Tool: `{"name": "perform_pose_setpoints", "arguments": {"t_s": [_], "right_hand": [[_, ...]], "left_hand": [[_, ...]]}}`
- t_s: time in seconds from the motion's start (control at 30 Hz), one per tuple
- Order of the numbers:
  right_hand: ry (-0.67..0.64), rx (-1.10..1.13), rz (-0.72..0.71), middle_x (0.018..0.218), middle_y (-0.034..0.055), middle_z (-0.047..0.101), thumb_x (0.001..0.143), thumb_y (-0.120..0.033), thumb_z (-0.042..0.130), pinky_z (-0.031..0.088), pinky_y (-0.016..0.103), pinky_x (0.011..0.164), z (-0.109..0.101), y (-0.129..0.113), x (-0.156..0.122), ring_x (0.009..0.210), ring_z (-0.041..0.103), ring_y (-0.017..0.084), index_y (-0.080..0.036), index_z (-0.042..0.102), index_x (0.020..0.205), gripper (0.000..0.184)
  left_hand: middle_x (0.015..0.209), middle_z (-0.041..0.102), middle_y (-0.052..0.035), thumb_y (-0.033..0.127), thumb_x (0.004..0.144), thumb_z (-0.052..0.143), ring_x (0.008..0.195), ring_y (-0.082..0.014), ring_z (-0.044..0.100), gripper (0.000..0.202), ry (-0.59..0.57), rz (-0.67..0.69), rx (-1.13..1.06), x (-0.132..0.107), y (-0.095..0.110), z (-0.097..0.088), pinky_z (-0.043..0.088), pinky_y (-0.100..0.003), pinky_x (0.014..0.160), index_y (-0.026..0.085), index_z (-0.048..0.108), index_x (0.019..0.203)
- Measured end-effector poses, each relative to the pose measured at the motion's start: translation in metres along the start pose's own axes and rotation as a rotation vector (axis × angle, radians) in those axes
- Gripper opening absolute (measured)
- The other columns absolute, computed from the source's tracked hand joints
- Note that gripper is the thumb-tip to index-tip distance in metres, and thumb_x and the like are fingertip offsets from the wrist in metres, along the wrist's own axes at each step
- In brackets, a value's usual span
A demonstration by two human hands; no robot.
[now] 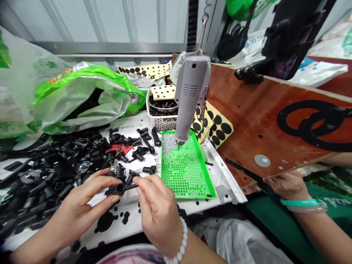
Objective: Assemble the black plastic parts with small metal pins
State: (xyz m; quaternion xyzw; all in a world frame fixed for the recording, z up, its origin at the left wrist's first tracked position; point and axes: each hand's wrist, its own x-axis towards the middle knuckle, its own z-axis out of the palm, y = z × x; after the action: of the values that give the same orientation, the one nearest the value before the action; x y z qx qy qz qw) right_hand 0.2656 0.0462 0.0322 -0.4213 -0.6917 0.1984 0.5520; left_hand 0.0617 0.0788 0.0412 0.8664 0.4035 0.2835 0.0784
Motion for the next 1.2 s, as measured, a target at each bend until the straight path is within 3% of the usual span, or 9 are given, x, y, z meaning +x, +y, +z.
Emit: {"name": "perform_pose_setpoints", "arguments": {"t_s": [0.17, 0.3, 0.43, 0.57, 0.67, 0.87, 1.0, 1.2], "right_hand": [[-0.116, -0.141, -0.101, 0.087, 0.0110, 0.064, 0.087, -0.005, 0.043, 0.053, 0.031, 0.065, 0.009, -0.010, -0.006, 0.078, 0.063, 0.019, -0.013, 0.060, 0.111, 0.030], [-0.172, -0.147, -0.083, 0.084, 0.0094, 0.066, 0.087, -0.009, 0.048, 0.052, 0.032, 0.064, 0.011, -0.013, -0.010, 0.073, 0.062, 0.019, -0.012, 0.057, 0.114, 0.028], [-0.177, 0.049, 0.057, 0.083, 0.0033, 0.063, 0.085, -0.012, 0.054, 0.048, 0.026, 0.054, 0.005, -0.010, -0.013, 0.056, 0.053, 0.011, -0.018, 0.055, 0.114, 0.030], [-0.180, 0.136, 0.124, 0.090, 0.0056, 0.063, 0.083, -0.015, 0.058, 0.050, 0.027, 0.061, 0.007, -0.009, -0.018, 0.068, 0.057, 0.014, -0.019, 0.060, 0.111, 0.029], [-0.135, 0.187, 0.153, 0.093, 0.0069, 0.063, 0.083, -0.014, 0.057, 0.052, 0.028, 0.066, 0.014, -0.010, -0.021, 0.078, 0.061, 0.016, -0.019, 0.064, 0.107, 0.026], [-0.132, 0.214, 0.231, 0.094, 0.0060, 0.063, 0.081, -0.016, 0.058, 0.051, 0.028, 0.063, 0.015, -0.011, -0.023, 0.073, 0.059, 0.015, -0.021, 0.061, 0.111, 0.030], [-0.132, 0.134, 0.118, 0.093, 0.0062, 0.062, 0.084, -0.011, 0.054, 0.051, 0.029, 0.068, 0.006, -0.010, -0.019, 0.077, 0.059, 0.015, -0.019, 0.059, 0.111, 0.028], [-0.224, -0.053, -0.036, 0.086, 0.0072, 0.065, 0.087, -0.009, 0.051, 0.052, 0.031, 0.071, -0.003, -0.008, -0.012, 0.081, 0.062, 0.018, -0.017, 0.062, 0.100, 0.018]], "left_hand": [[0.089, 0.071, 0.0002, 0.024, 0.085, 0.056, 0.087, -0.0174, 0.067, 0.017, 0.020, 0.071, -0.013, -0.006, 0.011, 0.000, 0.042, -0.042, 0.102, 0.023, 0.057, 0.102], [0.092, 0.071, 0.0004, 0.023, 0.085, 0.057, 0.089, -0.0170, 0.068, 0.019, 0.020, 0.026, -0.076, -0.016, 0.012, 0.003, 0.041, -0.041, 0.104, 0.024, 0.057, 0.104], [0.089, 0.073, 0.0000, 0.030, 0.082, 0.061, 0.098, -0.0224, 0.066, 0.018, 0.052, -0.130, -0.198, -0.024, 0.012, 0.005, 0.052, -0.037, 0.092, 0.026, 0.062, 0.099], [0.088, 0.074, -0.0006, 0.030, 0.081, 0.061, 0.083, -0.0199, 0.070, 0.016, 0.037, -0.278, -0.434, -0.026, 0.021, 0.010, 0.059, -0.027, 0.069, 0.026, 0.065, 0.096], [0.087, 0.074, 0.0003, 0.026, 0.081, 0.061, 0.073, -0.0159, 0.070, 0.017, 0.069, -0.325, -0.522, -0.026, 0.028, 0.016, 0.059, -0.023, 0.066, 0.025, 0.063, 0.097], [0.087, 0.071, -0.0021, 0.027, 0.079, 0.063, 0.073, -0.0160, 0.068, 0.015, 0.150, -0.248, -0.312, -0.030, 0.027, 0.023, 0.057, -0.025, 0.067, 0.023, 0.062, 0.094], [0.085, 0.072, -0.0011, 0.029, 0.080, 0.063, 0.077, -0.0174, 0.068, 0.018, 0.120, -0.228, -0.242, -0.033, 0.024, 0.024, 0.057, -0.029, 0.075, 0.024, 0.061, 0.097], [0.089, 0.072, -0.0023, 0.030, 0.081, 0.062, 0.082, -0.0175, 0.068, 0.018, 0.100, -0.207, -0.216, -0.034, 0.023, 0.024, 0.056, -0.027, 0.074, 0.024, 0.061, 0.098]]}}
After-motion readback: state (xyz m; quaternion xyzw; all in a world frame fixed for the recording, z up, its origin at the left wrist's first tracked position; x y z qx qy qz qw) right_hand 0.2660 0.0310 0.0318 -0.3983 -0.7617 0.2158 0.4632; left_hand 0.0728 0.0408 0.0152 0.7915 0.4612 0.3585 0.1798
